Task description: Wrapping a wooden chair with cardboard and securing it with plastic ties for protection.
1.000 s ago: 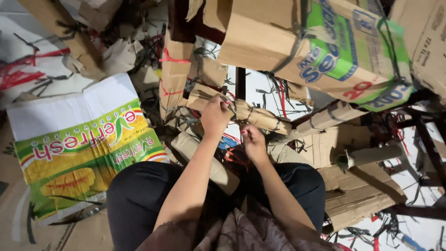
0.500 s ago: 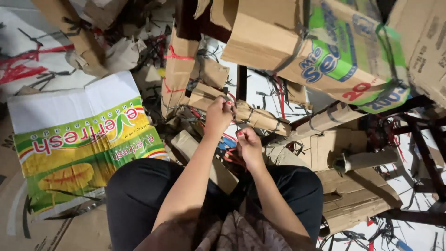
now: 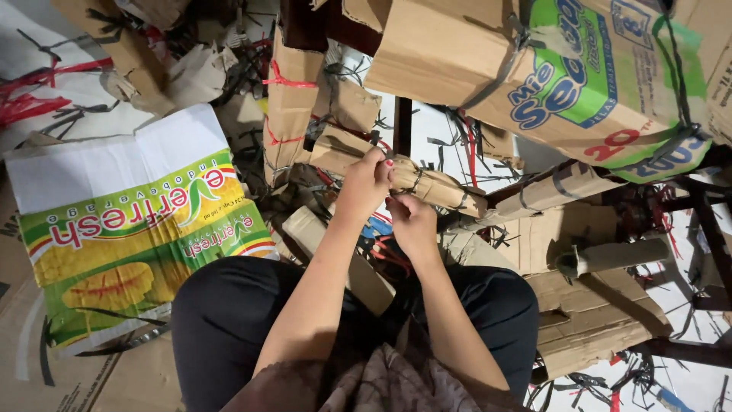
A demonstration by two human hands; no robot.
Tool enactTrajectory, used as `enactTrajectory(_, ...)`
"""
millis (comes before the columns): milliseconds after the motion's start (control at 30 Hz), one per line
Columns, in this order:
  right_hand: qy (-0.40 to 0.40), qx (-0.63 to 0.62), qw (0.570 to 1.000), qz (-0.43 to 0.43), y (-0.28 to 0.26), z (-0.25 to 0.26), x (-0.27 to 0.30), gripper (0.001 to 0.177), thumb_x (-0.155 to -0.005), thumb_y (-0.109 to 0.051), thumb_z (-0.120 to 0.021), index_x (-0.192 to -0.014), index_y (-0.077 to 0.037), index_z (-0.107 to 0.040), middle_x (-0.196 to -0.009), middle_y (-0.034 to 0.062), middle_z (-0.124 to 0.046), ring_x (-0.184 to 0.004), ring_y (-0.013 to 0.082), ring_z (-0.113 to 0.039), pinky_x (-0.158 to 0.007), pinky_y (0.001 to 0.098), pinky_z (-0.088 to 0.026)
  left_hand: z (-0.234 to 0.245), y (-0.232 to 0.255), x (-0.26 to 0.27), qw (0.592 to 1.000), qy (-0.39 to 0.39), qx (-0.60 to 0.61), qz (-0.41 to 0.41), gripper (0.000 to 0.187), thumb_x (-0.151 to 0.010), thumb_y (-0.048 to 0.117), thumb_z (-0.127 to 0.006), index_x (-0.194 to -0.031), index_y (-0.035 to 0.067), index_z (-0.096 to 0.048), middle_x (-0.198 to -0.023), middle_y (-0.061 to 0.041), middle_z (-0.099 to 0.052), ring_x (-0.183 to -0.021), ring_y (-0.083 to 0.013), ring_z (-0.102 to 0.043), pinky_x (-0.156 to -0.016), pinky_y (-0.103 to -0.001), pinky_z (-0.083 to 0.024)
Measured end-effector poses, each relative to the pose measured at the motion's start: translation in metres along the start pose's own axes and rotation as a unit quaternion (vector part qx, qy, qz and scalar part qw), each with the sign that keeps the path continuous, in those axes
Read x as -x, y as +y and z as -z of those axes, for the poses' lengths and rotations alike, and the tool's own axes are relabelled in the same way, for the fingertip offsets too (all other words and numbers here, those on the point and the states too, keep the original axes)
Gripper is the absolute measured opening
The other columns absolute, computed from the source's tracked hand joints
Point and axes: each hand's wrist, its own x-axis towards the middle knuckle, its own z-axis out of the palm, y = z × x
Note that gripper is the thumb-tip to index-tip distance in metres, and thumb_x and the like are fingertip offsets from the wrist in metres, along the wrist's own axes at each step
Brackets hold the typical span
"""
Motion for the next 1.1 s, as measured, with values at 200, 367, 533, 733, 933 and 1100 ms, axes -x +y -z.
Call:
enactTrajectory(200, 0.010, -0.287, 0.951, 0.118, -0.031, 0.010, 0.005, 0.022, -0.103, -0.012, -0.059, -0.085, -0.007, -0.070, -0.097, 0.0072, -0.065, -0.090, 0.0142, -0.051, -0.081, 0.0277, -0.042, 0.006, 0.009, -0.001, 0.996, 0.000, 0.077, 0.044, 0.025, -0.104, 0.030, -0.051, -0.089, 0.015, -0.064, -0.073, -0.003, -0.074, -0.085, -0.0274, -0.075, -0.081, -0.040, -0.060)
enactTrajectory(367, -0.020, -0.407, 0.902, 0.142, -0.017, -0.001, -0.010, 0.031, -0.108, -0.014, -0.053, -0.078, -0.005, -0.057, -0.082, 0.0098, -0.059, -0.085, 0.0180, -0.054, -0.085, 0.0292, -0.039, 0.005, 0.013, -0.003, 0.992, 0.009, 0.077, 0.100, 0.035, -0.105, 0.030, -0.047, -0.075, 0.020, -0.062, -0.075, -0.002, -0.072, -0.088, -0.0296, -0.072, -0.086, -0.042, -0.057)
enactTrajectory(533, -0.070, -0.236, 0.954, 0.171, -0.008, 0.016, -0.023, 0.022, -0.104, -0.008, -0.061, -0.082, -0.007, -0.066, -0.079, 0.0058, -0.063, -0.079, 0.0159, -0.057, -0.080, 0.0310, -0.046, 0.016, 0.032, -0.001, 0.986, 0.022, -0.006, 0.163, 0.035, -0.103, 0.036, -0.048, -0.073, 0.025, -0.063, -0.079, -0.005, -0.072, -0.093, -0.0327, -0.072, -0.089, -0.044, -0.057)
enactTrajectory(733, -0.051, -0.142, 0.937, 0.315, 0.012, 0.013, -0.019, 0.017, -0.093, 0.005, -0.066, -0.081, -0.007, -0.067, -0.074, 0.0084, -0.062, -0.071, 0.0303, -0.062, -0.075, 0.0379, -0.052, 0.006, 0.023, -0.005, 0.982, 0.050, 0.030, 0.178, 0.030, -0.100, 0.034, -0.051, -0.076, 0.022, -0.065, -0.080, -0.008, -0.073, -0.095, -0.0353, -0.072, -0.089, -0.046, -0.056)
enactTrajectory(933, 0.005, -0.184, 0.947, 0.265, -0.011, 0.026, -0.001, 0.014, -0.091, 0.003, -0.069, -0.083, -0.009, -0.072, -0.071, 0.0079, -0.066, -0.068, 0.0248, -0.064, -0.074, 0.0378, -0.054, 0.009, 0.016, 0.013, 0.998, 0.006, 0.026, 0.058, 0.021, -0.099, 0.026, -0.056, -0.088, 0.019, -0.073, -0.087, -0.014, -0.073, -0.098, -0.0386, -0.070, -0.087, -0.049, -0.057)
enactTrajectory(1100, 0.031, -0.196, 0.928, 0.315, -0.028, 0.038, 0.001, 0.013, -0.096, 0.004, -0.063, -0.085, -0.002, -0.064, -0.145, 0.0213, -0.055, -0.116, 0.0376, -0.062, -0.103, 0.0525, -0.046, 0.018, 0.019, 0.014, 0.998, -0.056, -0.010, -0.018, 0.022, -0.088, 0.029, -0.076, -0.107, 0.020, -0.073, -0.092, -0.010, -0.078, -0.099, -0.0320, -0.074, -0.088, -0.044, -0.060)
